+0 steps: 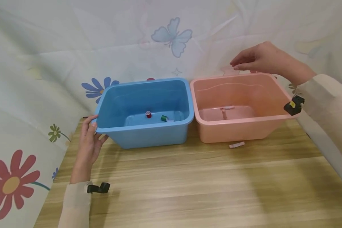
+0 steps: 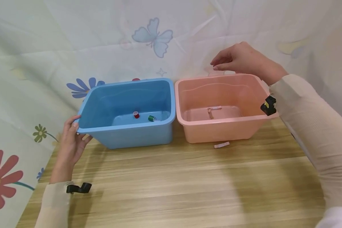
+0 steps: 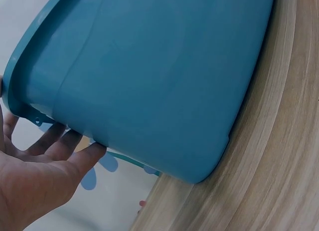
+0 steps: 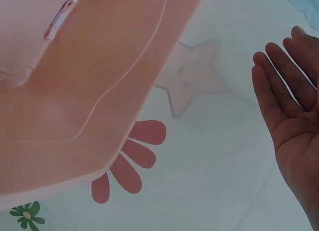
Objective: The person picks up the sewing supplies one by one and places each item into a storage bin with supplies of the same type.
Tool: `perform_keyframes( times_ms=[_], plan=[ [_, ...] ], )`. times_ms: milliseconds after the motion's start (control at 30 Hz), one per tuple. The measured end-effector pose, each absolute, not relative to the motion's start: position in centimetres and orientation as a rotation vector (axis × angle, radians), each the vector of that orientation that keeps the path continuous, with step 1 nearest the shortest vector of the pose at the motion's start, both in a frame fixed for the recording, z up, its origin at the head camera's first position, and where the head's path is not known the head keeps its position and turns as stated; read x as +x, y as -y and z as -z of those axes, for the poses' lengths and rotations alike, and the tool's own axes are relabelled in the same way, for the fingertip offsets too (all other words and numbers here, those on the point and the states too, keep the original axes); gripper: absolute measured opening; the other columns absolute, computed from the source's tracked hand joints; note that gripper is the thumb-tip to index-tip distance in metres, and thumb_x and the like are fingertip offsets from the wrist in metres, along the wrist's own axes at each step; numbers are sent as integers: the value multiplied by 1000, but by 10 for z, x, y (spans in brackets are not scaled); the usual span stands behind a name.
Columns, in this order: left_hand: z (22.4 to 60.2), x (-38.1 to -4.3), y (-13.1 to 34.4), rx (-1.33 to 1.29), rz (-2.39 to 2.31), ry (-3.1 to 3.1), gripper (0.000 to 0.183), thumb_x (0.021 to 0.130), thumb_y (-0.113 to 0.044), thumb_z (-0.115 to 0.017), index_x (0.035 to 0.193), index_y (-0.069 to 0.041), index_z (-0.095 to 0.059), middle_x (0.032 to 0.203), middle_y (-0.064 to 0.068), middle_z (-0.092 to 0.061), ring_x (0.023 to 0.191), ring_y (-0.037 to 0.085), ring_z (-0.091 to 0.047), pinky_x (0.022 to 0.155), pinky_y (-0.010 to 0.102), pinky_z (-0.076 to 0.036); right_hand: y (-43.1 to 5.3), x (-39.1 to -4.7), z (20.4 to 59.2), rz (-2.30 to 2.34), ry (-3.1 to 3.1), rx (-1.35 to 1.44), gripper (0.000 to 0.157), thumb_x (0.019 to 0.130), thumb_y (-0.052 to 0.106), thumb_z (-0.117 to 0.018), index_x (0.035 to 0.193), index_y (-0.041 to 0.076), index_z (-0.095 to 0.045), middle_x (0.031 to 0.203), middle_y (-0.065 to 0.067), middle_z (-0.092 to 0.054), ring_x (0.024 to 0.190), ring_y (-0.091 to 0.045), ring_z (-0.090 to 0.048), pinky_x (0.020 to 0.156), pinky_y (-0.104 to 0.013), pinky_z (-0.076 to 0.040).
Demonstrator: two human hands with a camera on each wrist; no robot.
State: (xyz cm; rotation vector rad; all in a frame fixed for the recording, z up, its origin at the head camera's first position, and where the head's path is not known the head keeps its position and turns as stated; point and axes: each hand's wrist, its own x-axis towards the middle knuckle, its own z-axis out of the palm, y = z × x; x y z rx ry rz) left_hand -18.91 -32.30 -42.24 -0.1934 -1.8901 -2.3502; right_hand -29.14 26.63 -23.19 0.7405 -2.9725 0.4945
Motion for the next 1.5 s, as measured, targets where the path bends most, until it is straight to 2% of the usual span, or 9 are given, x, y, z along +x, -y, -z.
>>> perform_keyframes(
  times_ms=[367, 467, 600, 733, 833, 1000, 1100, 1233, 1500],
  plan=[
    [422, -188, 322, -195, 2358, 1886, 39, 110, -23, -45, 148, -21, -38, 160, 11, -24, 134, 30, -49, 95, 31, -52, -264, -257, 243, -526, 2943, 804, 31, 101, 37, -65, 128, 24, -71, 123, -1, -72, 109, -26, -70, 83, -21, -50],
    [421, -188, 323, -196, 2361, 1875, 38, 111, -23, -44, 148, -21, -39, 159, 11, -26, 132, 29, -51, 95, 31, -53, -265, -238, 254, -552, 2831, 909, 27, 99, 26, -70, 126, 22, -73, 119, 1, -74, 101, -18, -72, 81, -21, -50],
    [421, -189, 324, -191, 2376, 1851, 37, 110, -21, -45, 147, -21, -39, 157, 10, -29, 127, 27, -54, 93, 32, -54, -264, -220, 273, -596, 2563, 1145, 33, 85, 4, -81, 116, 14, -77, 107, 1, -77, 89, -6, -70, 75, -10, -47],
    [421, -190, 325, -189, 2388, 1832, 37, 110, -20, -45, 146, -20, -40, 155, 11, -31, 122, 25, -58, 91, 32, -54, -262, -203, 291, -697, 2370, 1272, 43, 72, -6, -86, 109, 13, -79, 102, 5, -76, 92, -1, -68, 83, -9, -47],
    [421, -190, 326, -192, 2383, 1828, 37, 110, -20, -45, 146, -19, -40, 155, 12, -31, 119, 23, -59, 90, 32, -55, -260, -184, 308, -819, 2345, 1276, 47, 70, -8, -87, 111, 14, -79, 106, 5, -76, 101, 1, -67, 86, -10, -47],
    [421, -189, 326, -201, 2381, 1825, 37, 110, -20, -46, 147, -18, -40, 156, 13, -29, 116, 19, -61, 90, 32, -55, -260, -155, 336, -919, 2371, 1273, 44, 76, 1, -87, 116, 17, -77, 109, 8, -75, 78, 9, -58, 66, -9, -44],
    [421, -189, 327, -206, 2388, 1819, 37, 110, -20, -46, 147, -18, -40, 157, 13, -28, 116, 18, -61, 91, 32, -55, -260, -148, 349, -934, 2387, 1294, 42, 79, 5, -86, 118, 16, -77, 112, 8, -75, 78, 8, -59, 70, -9, -45],
    [420, -189, 327, -199, 2381, 1818, 37, 110, -20, -45, 147, -19, -40, 156, 13, -29, 116, 18, -61, 90, 32, -55, -261, -145, 368, -895, 2424, 1306, 46, 77, 0, -86, 119, 15, -76, 116, 7, -75, 108, 1, -66, 90, -10, -47],
    [421, -189, 325, -179, 2383, 1832, 37, 110, -20, -47, 147, -19, -40, 157, 12, -28, 118, 20, -60, 91, 32, -55, -275, -150, 412, -813, 2509, 1196, 48, 73, 1, -88, 115, 19, -76, 107, 7, -76, 98, -9, -69, 90, -9, -44]
  ],
)
